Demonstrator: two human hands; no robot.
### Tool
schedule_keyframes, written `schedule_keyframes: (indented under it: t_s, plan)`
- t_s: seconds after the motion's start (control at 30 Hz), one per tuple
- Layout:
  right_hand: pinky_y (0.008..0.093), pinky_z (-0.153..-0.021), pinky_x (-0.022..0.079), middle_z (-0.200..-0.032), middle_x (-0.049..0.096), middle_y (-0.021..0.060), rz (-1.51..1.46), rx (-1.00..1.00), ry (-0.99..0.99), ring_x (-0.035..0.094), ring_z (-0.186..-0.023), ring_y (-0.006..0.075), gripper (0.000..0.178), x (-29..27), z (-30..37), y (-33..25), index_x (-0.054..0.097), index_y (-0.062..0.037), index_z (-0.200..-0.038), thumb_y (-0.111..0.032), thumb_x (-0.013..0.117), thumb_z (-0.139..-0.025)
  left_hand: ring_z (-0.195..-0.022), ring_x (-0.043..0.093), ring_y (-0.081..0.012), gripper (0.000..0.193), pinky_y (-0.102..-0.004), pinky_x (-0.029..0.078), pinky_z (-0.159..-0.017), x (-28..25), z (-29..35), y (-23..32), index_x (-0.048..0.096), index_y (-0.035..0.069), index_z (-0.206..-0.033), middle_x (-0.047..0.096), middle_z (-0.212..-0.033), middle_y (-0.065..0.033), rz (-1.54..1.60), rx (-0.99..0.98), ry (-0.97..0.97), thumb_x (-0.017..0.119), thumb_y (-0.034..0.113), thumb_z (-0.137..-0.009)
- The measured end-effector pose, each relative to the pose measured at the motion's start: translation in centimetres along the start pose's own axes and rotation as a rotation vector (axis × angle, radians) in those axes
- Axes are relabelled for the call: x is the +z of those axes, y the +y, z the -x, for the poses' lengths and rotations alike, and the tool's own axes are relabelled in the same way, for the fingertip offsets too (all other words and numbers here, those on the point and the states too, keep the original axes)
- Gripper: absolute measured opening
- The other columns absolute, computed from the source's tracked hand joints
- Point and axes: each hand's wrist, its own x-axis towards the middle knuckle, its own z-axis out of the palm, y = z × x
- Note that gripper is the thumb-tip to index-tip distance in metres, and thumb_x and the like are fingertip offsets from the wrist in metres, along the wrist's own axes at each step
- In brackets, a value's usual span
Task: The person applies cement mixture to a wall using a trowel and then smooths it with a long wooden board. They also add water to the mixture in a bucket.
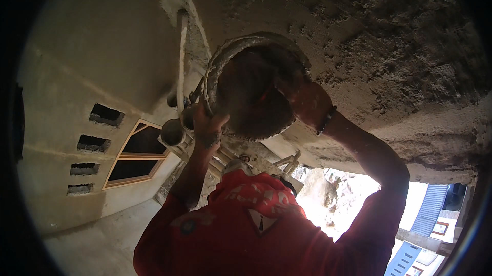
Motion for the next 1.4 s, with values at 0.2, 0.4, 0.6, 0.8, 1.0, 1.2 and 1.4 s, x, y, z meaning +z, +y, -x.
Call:
schedule_keyframes:
  t_s: [0.2,0.4,0.6,0.8,1.0,1.2,1.4]
  plan:
    - [0.0366,-0.066,0.050,-0.110,0.052,0.0192,0.113,-0.006,-0.267,0.057,-0.079,0.0292,0.043,-0.9,-0.3,-1.2,0.050,-0.0184,-0.126,-0.014,0.048,-0.083,-0.106,0.054,-0.0187,0.071,-0.0292,0.041,-0.091,-1.4,-1.5,-0.1,0.038,0.002,-0.135,0.057,-0.118,-0.0127,-0.175,-0.058,0.022,0.057,0.006,-0.067]
    - [0.0373,-0.067,0.050,-0.108,0.053,0.0168,0.267,0.103,0.010,0.054,-0.083,0.0274,0.053,-2.9,-0.8,0.0,0.043,-0.0171,-0.132,-0.014,0.051,-0.080,-0.117,0.048,-0.0205,0.076,-0.0294,0.037,-0.096,0.3,-1.8,-0.3,0.032,0.000,-0.138,0.049,-0.128,-0.0154,-0.169,-0.108,-0.070,0.055,0.005,-0.066]
    - [0.0391,-0.066,0.050,-0.105,0.054,0.0157,0.049,0.409,-0.315,0.054,-0.085,0.0291,0.048,0.7,0.7,-3.9,0.046,-0.0127,-0.128,-0.017,0.052,-0.081,-0.096,0.055,-0.0196,0.066,-0.0306,0.044,-0.085,0.4,-2.3,-2.3,0.043,0.000,-0.127,0.056,-0.112,-0.0119,-0.058,-0.038,-0.002,0.057,0.007,-0.063]
    - [0.0380,-0.066,0.048,-0.107,0.054,0.0169,0.360,0.251,-0.248,0.054,-0.087,0.0294,0.036,-2.7,1.5,-4.6,0.052,-0.0116,-0.118,-0.009,0.047,-0.082,-0.125,0.042,-0.0356,0.080,-0.0358,0.040,-0.099,0.7,-0.8,-4.0,0.030,0.000,-0.138,0.037,-0.138,-0.0255,-0.397,0.251,0.004,0.059,0.012,-0.064]
    - [0.0372,-0.064,0.046,-0.090,0.050,0.0131,0.471,0.218,-0.216,0.052,-0.079,0.0265,0.034,0.8,-1.9,-5.6,0.052,-0.0105,-0.115,-0.011,0.047,-0.082,-0.134,0.029,-0.0346,0.073,-0.0359,0.031,-0.105,0.0,1.3,-1.6,0.037,0.001,-0.135,0.026,-0.144,-0.0259,-0.287,0.181,0.083,0.058,0.012,-0.067]
    - [0.0361,-0.061,0.044,-0.088,0.050,0.0114,0.284,0.006,-0.083,0.050,-0.074,0.0238,0.038,-0.7,-2.5,-7.4,0.051,-0.0083,-0.116,-0.009,0.049,-0.078,-0.134,0.028,-0.0356,0.073,-0.0363,0.028,-0.107,-0.4,0.7,-2.6,0.039,0.002,-0.135,0.029,-0.144,-0.0240,-0.046,0.164,0.178,0.057,0.008,-0.064]
    - [0.0373,-0.062,0.044,-0.087,0.050,0.0130,0.394,0.126,0.002,0.051,-0.075,0.0245,0.044,-7.1,-5.6,-4.6,0.048,-0.0088,-0.123,-0.007,0.047,-0.079,-0.132,0.032,-0.0339,0.072,-0.0362,0.033,-0.104,-1.9,-0.5,-1.1,0.038,0.002,-0.136,0.024,-0.146,-0.0241,-0.398,0.397,0.154,0.055,0.000,-0.066]
